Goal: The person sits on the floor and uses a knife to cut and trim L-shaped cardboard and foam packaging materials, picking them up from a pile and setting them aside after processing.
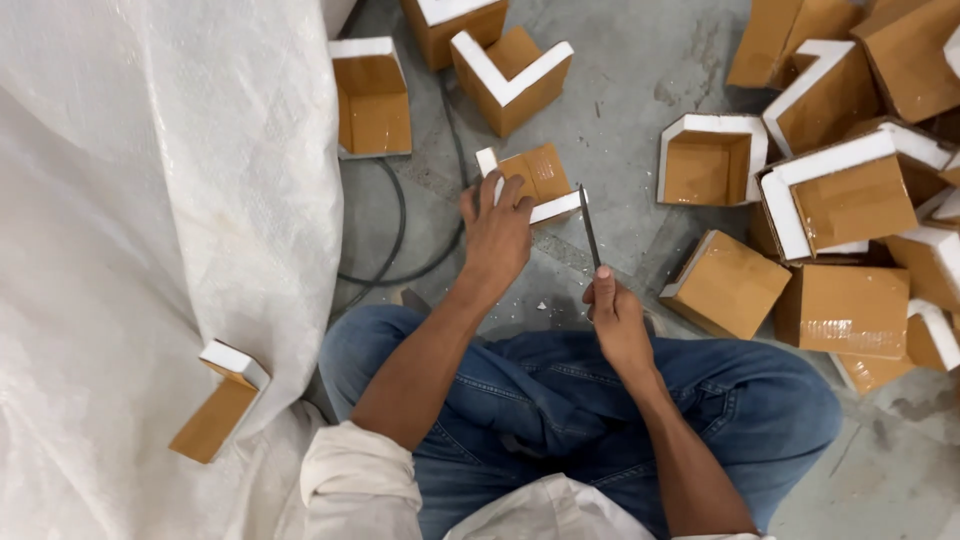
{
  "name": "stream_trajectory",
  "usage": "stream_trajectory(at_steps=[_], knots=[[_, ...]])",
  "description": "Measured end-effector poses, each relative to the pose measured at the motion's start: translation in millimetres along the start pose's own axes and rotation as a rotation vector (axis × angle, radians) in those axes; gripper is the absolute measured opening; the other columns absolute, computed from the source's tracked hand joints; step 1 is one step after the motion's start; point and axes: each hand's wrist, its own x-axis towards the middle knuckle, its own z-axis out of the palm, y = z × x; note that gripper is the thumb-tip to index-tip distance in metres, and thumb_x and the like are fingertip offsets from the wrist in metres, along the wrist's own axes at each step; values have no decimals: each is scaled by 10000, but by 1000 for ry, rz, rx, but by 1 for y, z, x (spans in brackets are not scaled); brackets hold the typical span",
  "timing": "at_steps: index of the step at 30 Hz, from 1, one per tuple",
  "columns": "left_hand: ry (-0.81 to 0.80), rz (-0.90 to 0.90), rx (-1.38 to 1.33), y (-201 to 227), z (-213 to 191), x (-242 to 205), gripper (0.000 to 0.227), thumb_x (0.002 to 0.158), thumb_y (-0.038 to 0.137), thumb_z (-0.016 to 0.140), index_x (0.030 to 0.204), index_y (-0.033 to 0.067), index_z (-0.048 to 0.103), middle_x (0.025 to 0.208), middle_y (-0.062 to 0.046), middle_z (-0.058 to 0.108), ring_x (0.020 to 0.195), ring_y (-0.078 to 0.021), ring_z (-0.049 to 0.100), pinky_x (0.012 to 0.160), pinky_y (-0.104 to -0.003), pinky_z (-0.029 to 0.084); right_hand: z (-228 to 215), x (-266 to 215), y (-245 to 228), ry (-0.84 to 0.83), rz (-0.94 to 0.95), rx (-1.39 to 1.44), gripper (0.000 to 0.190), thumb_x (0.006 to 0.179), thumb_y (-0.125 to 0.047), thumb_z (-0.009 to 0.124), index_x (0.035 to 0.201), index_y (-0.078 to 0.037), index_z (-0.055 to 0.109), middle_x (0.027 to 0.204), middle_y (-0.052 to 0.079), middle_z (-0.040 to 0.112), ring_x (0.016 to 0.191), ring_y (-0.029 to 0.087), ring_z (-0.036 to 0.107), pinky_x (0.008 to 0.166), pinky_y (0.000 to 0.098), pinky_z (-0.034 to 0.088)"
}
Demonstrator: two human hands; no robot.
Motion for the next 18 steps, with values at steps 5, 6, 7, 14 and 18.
stream_trajectory(at_steps=[5,6,7,14,18], knots=[[24,-33,-29,4,-2,3,206,736,120,751,923,42,790,1212,-117,591,1332,-347,409,1106,-595,297,10,11,6,-21,32,-60,701,1083,-541,319,793,18,627,590,107,545,573,212,545,582,380,448],[23,-27,-5,6,-4,2,170,747,125,744,890,50,798,1167,-122,601,1281,-352,425,1095,-587,313,12,12,7,-25,41,-74,702,1089,-538,320,809,26,631,608,132,558,590,240,555,603,399,461],[19,-35,-13,9,0,-5,170,747,125,744,890,50,798,1167,-122,601,1281,-352,425,1095,-587,313,13,11,4,-29,46,-84,702,1089,-538,320,809,26,631,608,132,558,590,240,555,603,399,461],[43,86,232,18,18,-25,217,747,176,711,889,39,798,1101,-69,609,1185,-283,462,998,-477,369,19,7,-3,-34,49,-274,678,1089,-507,323,878,41,660,782,238,687,792,423,683,763,477,515],[-19,98,214,21,9,-20,232,738,192,713,898,50,804,1061,-50,603,1109,-263,474,942,-460,379,21,5,-8,-34,6,-263,628,1087,-471,346,902,50,645,795,247,681,800,437,683,768,484,521]])
